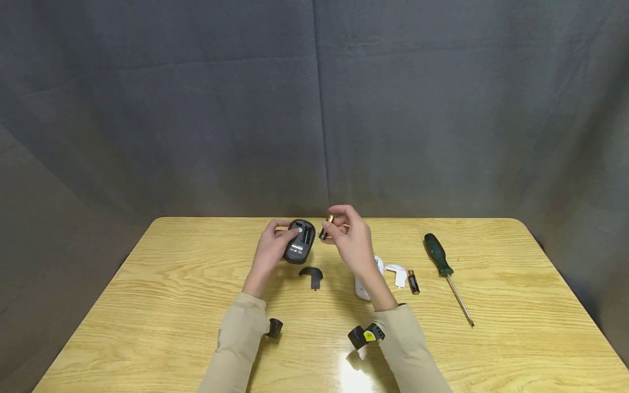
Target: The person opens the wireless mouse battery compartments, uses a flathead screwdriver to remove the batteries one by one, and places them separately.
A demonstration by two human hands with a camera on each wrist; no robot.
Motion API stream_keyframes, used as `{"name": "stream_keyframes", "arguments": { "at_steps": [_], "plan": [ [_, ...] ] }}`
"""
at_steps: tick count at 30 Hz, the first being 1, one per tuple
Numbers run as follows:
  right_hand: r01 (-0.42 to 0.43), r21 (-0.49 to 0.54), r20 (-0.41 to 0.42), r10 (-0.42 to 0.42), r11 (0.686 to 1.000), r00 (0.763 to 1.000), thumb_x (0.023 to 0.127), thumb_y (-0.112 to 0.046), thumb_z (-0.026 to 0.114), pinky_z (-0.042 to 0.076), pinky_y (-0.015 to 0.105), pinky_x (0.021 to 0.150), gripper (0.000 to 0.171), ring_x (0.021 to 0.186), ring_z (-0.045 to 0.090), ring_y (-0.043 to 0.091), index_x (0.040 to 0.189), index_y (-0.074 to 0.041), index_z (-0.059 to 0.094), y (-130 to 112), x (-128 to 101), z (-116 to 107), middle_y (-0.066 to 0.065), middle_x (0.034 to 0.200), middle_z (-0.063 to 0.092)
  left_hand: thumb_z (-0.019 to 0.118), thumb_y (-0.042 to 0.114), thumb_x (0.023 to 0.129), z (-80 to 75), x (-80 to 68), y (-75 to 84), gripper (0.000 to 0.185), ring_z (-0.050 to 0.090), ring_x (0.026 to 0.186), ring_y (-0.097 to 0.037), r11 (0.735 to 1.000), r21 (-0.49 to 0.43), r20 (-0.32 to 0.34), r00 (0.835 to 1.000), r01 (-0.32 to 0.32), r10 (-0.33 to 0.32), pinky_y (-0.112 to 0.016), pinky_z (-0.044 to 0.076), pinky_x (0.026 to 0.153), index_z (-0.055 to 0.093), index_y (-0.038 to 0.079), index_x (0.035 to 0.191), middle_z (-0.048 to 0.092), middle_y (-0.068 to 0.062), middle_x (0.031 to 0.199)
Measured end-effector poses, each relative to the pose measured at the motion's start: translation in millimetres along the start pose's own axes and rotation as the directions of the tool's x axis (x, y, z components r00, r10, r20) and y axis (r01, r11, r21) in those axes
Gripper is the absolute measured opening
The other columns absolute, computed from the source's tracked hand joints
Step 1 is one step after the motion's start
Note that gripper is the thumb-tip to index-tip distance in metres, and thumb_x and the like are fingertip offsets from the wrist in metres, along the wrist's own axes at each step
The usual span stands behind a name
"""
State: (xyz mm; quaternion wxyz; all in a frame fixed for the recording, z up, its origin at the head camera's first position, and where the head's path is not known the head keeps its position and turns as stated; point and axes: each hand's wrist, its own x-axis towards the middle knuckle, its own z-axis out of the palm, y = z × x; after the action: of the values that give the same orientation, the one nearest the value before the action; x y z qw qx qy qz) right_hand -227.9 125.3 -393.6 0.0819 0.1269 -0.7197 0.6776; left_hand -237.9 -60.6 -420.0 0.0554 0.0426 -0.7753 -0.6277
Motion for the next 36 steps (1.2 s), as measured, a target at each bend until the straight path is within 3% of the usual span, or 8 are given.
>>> {"name": "stream_keyframes", "arguments": {
  "at_steps": [5, 13, 17, 21, 27, 30, 36],
  "plan": [
    [-0.099, 0.072, -0.018, 0.1, 0.993, 0.995, 0.1, 0.005, 0.063, 0.063, 0.041, 0.076, 0.026, 0.08, 0.067, 0.013, 0.125, 0.009, 0.057, 2.8, 0.0, -1.3, 0.013, 0.094, 0.061, 0.065, 0.014, 0.095, -4.2, 0.0, -0.7, 0.041, 0.068, 0.088, -0.028, 0.997, 0.056, -0.001, 0.999, -0.046, 0.046, -0.034, 0.056, 0.07, 0.065, 0.008, 0.136, 0.068, -0.02, 0.104],
    [-0.198, 0.025, -0.005, 0.198, 0.98, 0.98, 0.099, 0.004, 0.064, 0.062, 0.042, 0.076, 0.025, 0.081, 0.066, 0.016, 0.124, 0.01, 0.063, 9.0, -3.2, -6.5, 0.015, 0.097, 0.059, 0.062, 0.009, 0.097, -10.2, -0.5, -5.0, 0.043, 0.065, 0.095, -0.032, 0.992, 0.111, 0.017, 0.998, -0.064, 0.062, -0.038, 0.055, 0.075, 0.063, 0.009, 0.14, 0.066, -0.024, 0.116],
    [-0.223, -0.003, 0.037, 0.223, 0.975, 0.974, 0.098, 0.006, 0.064, 0.061, 0.048, 0.081, 0.029, 0.079, 0.067, 0.017, 0.127, 0.012, 0.063, 11.3, -3.3, -7.0, 0.016, 0.099, 0.059, 0.062, 0.009, 0.098, -12.5, 0.0, -6.4, 0.041, 0.066, 0.094, -0.032, 0.992, 0.118, 0.029, 0.998, -0.055, 0.052, -0.037, 0.056, 0.073, 0.062, 0.008, 0.14, 0.065, -0.024, 0.115],
    [-0.25, -0.042, 0.086, 0.253, 0.967, 0.964, 0.097, 0.008, 0.064, 0.061, 0.046, 0.08, 0.03, 0.081, 0.067, 0.016, 0.127, 0.013, 0.062, 14.9, -2.0, -6.8, 0.016, 0.1, 0.059, 0.061, 0.01, 0.099, -15.2, 0.8, -7.7, 0.041, 0.066, 0.095, -0.031, 0.991, 0.132, 0.04, 0.999, -0.031, 0.026, -0.037, 0.056, 0.073, 0.062, 0.007, 0.14, 0.066, -0.024, 0.114],
    [-0.241, -0.173, 0.097, 0.26, 0.955, 0.961, 0.093, 0.006, 0.07, 0.062, 0.044, 0.076, 0.025, 0.077, 0.067, 0.016, 0.118, 0.012, 0.067, 21.6, -0.9, -5.2, 0.016, 0.095, 0.065, 0.062, 0.009, 0.1, -19.7, 2.4, -9.4, 0.04, 0.062, 0.101, -0.033, 0.981, 0.19, 0.065, 0.998, -0.023, 0.01, -0.041, 0.053, 0.079, 0.062, 0.006, 0.139, 0.066, -0.025, 0.118],
    [-0.24, -0.26, 0.084, 0.269, 0.935, 0.959, 0.092, 0.006, 0.072, 0.063, 0.039, 0.072, 0.023, 0.072, 0.067, 0.015, 0.115, 0.011, 0.069, 24.6, -1.0, -3.4, 0.016, 0.092, 0.067, 0.061, 0.008, 0.101, -21.5, 3.3, -11.3, 0.039, 0.062, 0.101, -0.033, 0.974, 0.226, 0.084, 0.996, -0.019, 0.0, -0.042, 0.052, 0.08, 0.061, 0.004, 0.139, 0.065, -0.025, 0.12],
    [-0.262, -0.369, 0.114, 0.323, 0.892, 0.939, 0.093, 0.005, 0.072, 0.062, 0.041, 0.067, 0.022, 0.063, 0.068, 0.019, 0.114, 0.01, 0.069, 29.0, -3.3, -1.2, 0.015, 0.087, 0.067, 0.061, 0.007, 0.101, -24.1, 5.3, -14.8, 0.042, 0.061, 0.106, -0.036, 0.952, 0.305, 0.128, 0.991, -0.003, -0.038, -0.046, 0.052, 0.085, 0.058, 0.004, 0.143, 0.062, -0.027, 0.129]
  ]
}}
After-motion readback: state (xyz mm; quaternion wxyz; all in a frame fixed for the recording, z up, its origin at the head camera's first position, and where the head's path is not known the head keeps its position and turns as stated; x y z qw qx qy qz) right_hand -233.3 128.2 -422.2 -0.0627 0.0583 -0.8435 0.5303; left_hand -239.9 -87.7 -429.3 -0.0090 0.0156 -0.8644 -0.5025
